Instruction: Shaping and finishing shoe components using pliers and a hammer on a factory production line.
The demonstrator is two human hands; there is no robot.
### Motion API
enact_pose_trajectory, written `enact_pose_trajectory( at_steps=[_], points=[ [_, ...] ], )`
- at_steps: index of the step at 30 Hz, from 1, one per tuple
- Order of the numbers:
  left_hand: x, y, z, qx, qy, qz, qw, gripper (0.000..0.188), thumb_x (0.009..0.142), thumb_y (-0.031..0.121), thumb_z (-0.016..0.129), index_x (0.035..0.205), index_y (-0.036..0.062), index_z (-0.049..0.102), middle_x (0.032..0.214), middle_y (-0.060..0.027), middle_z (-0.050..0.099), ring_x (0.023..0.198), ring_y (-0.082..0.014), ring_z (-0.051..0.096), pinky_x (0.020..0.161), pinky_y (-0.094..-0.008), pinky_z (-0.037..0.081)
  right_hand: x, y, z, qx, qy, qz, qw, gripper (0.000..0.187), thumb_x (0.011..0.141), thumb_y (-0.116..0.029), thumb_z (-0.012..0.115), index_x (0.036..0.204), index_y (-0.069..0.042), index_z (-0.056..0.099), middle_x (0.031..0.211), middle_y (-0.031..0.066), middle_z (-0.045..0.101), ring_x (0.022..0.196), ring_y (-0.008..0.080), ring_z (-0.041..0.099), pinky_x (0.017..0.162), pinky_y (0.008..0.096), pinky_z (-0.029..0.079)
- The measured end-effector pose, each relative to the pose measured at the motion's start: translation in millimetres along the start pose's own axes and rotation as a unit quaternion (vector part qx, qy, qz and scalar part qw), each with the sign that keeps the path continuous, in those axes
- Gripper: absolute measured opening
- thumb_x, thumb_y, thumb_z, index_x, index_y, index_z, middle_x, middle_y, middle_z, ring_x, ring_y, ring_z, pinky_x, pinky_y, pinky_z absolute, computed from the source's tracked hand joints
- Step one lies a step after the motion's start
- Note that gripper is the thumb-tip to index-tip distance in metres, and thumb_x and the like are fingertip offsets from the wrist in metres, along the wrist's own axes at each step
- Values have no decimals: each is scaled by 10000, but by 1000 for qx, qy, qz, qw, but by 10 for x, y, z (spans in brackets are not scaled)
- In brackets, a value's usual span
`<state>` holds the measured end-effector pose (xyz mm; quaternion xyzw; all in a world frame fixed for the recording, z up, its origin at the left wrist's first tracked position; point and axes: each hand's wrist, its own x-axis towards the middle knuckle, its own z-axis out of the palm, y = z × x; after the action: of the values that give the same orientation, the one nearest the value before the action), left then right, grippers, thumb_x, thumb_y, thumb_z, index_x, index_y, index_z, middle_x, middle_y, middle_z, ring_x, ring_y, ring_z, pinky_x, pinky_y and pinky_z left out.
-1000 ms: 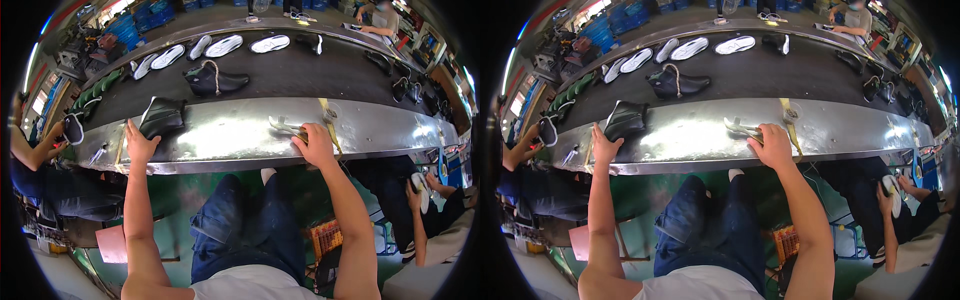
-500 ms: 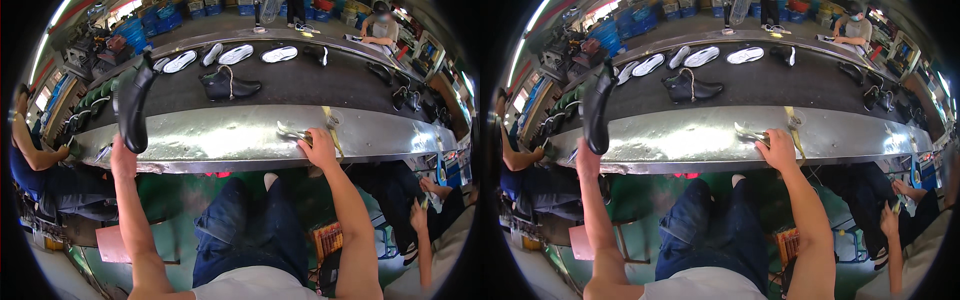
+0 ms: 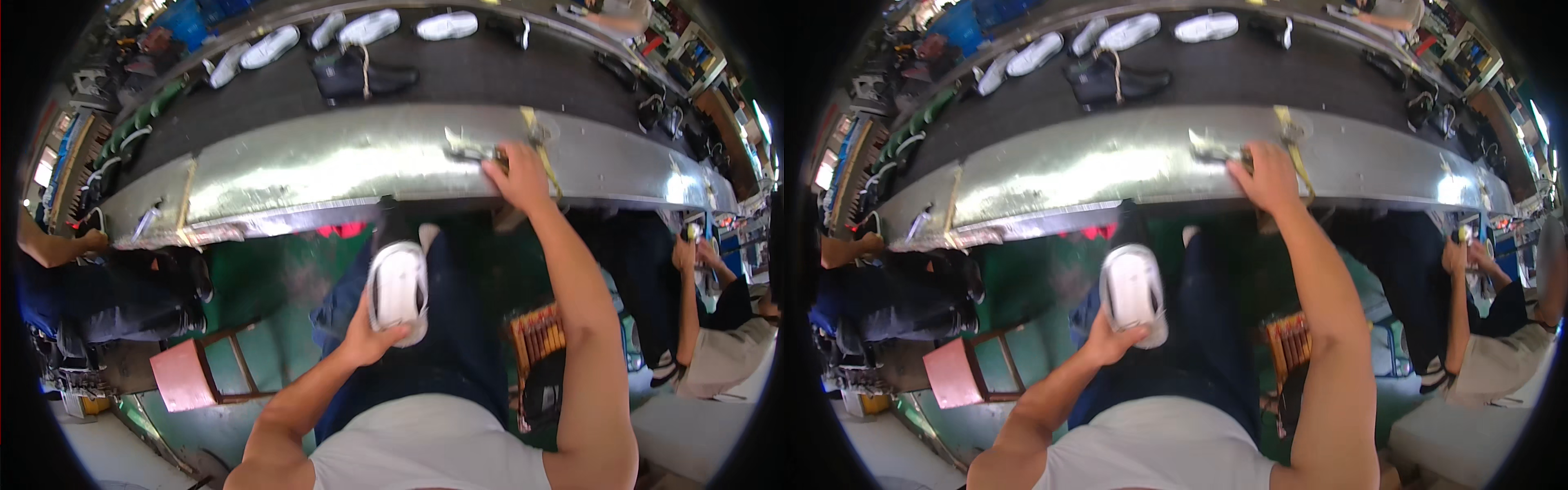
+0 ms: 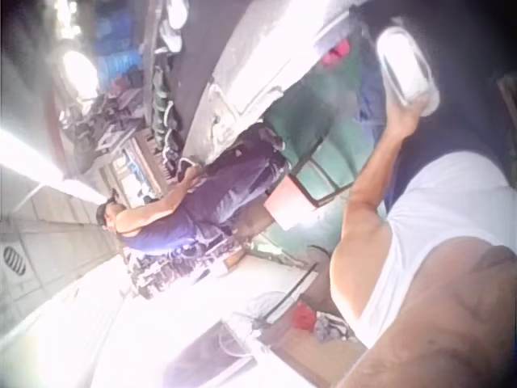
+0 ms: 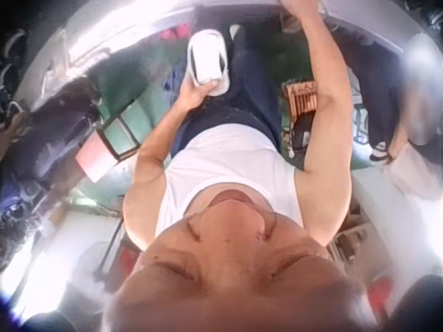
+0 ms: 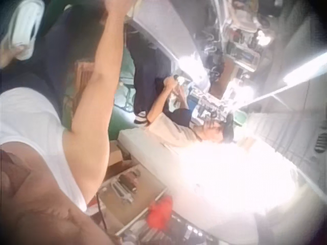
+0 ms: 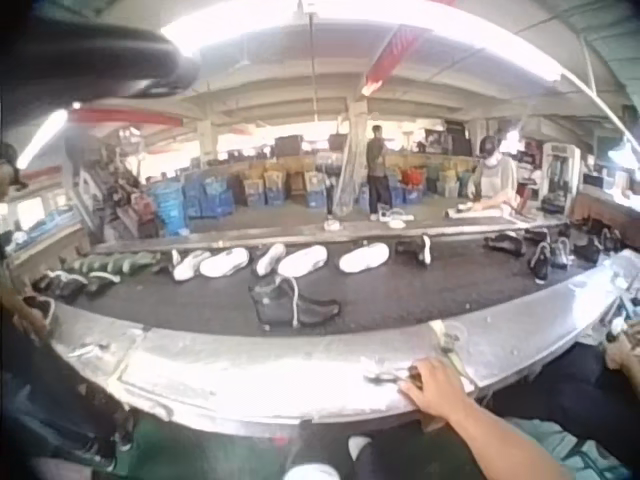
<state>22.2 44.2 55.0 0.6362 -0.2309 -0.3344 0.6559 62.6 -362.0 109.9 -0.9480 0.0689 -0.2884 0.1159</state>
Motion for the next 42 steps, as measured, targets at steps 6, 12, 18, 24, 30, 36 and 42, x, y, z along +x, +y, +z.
enact_pose_trajectory(
  at_steps=[6,12,18,24,30,36,42],
  points=[
    [230,-376,224,284,-26,-184,941,1046,828,497,727,1548,-16,168,1204,-307,633,1159,-453,610,1014,-421,473,-256,-252,-81,10,23,-42,999,421,890,-397,665,1095,-34,606,1011,191,650,972,386,597,860,493,443],
    [763,-153,106,425,21,8,905,876,813,497,741,1463,13,408,1403,-286,501,1282,-425,510,1072,-417,423,-1534,-1066,-319,516,-152,333,775,305,1009,-324,517,941,-35,585,753,26,577,685,119,548,639,307,471],
    [1314,-269,81,111,-126,-154,974,602,954,276,653,1468,81,408,1414,-166,515,1264,-244,513,1068,-331,400,-1992,-1305,-398,456,-392,428,675,261,980,-234,592,1052,16,620,855,65,680,762,113,633,673,285,510],
    [888,-185,-106,88,-144,3,986,528,1034,308,509,1497,108,353,1620,-131,186,1493,-259,193,1190,-392,198,-2001,-1481,-428,521,-417,382,640,306,1019,-203,545,1222,22,592,1027,81,682,942,136,635,816,304,514],
    [749,-108,-158,141,-111,38,983,517,1036,286,505,1494,100,356,1613,-123,219,1484,-265,227,1183,-387,220,-1889,-1599,-373,576,-438,418,549,290,1021,-218,547,1177,23,587,975,71,664,899,141,631,795,295,522],
    [776,-439,-219,116,-44,62,990,452,990,183,575,1418,83,470,1519,-133,401,1389,-256,400,1135,-343,310,-1859,-1601,-98,374,-460,320,739,226,987,-194,560,1029,27,574,815,170,670,751,286,675,684,400,522],
    [870,-453,-218,9,-57,1,998,453,972,169,613,1402,77,503,1466,-111,460,1339,-204,435,1112,-319,339,-2006,-1608,41,299,-334,253,857,240,959,-190,595,1033,36,572,876,278,651,876,476,629,769,507,500]
  ],
)
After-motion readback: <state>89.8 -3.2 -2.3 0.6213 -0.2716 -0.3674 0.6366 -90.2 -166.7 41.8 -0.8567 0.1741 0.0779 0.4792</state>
